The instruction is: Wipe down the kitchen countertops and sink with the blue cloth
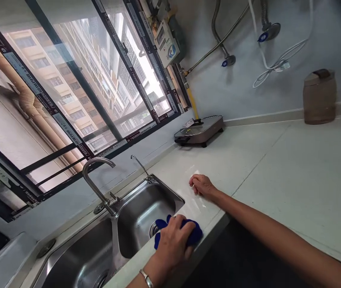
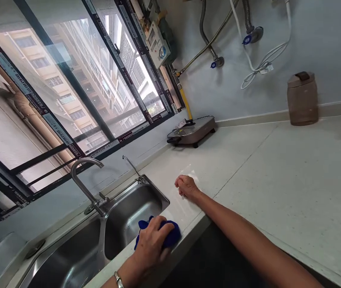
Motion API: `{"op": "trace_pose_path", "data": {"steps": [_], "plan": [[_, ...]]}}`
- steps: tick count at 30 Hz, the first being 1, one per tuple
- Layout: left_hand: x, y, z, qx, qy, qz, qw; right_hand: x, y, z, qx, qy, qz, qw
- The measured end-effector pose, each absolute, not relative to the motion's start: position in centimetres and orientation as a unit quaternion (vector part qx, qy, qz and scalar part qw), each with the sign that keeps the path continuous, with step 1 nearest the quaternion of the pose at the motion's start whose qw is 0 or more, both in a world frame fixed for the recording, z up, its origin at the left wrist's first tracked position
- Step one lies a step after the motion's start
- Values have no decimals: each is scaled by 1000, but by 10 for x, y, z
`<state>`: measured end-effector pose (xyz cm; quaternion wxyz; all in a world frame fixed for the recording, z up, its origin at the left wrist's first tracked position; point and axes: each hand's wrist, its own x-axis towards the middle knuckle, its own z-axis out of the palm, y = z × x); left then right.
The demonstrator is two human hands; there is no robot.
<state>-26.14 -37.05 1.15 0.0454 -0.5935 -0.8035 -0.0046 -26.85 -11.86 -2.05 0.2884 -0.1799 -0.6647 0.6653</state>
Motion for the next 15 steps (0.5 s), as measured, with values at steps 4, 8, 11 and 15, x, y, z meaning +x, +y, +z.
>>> {"op": "trace_pose_path", "data": {"steps": [4, 8, 11, 15], "plan": [[-257, -346, 8, -592, -805, -1, 49, -267, -115, -17, -191, -679, 655, 271], [-265, -294, 5, -584, -806, -48, 80, -244, -98, -3, -230, -712, 596, 290], [-269, -257, 5, -568, -812, -104, 82, -210, -87, 2, -244, -751, 510, 342], [-274, -233, 11, -572, -800, -171, 54, -167, -77, -19, -216, -801, 367, 422]]}}
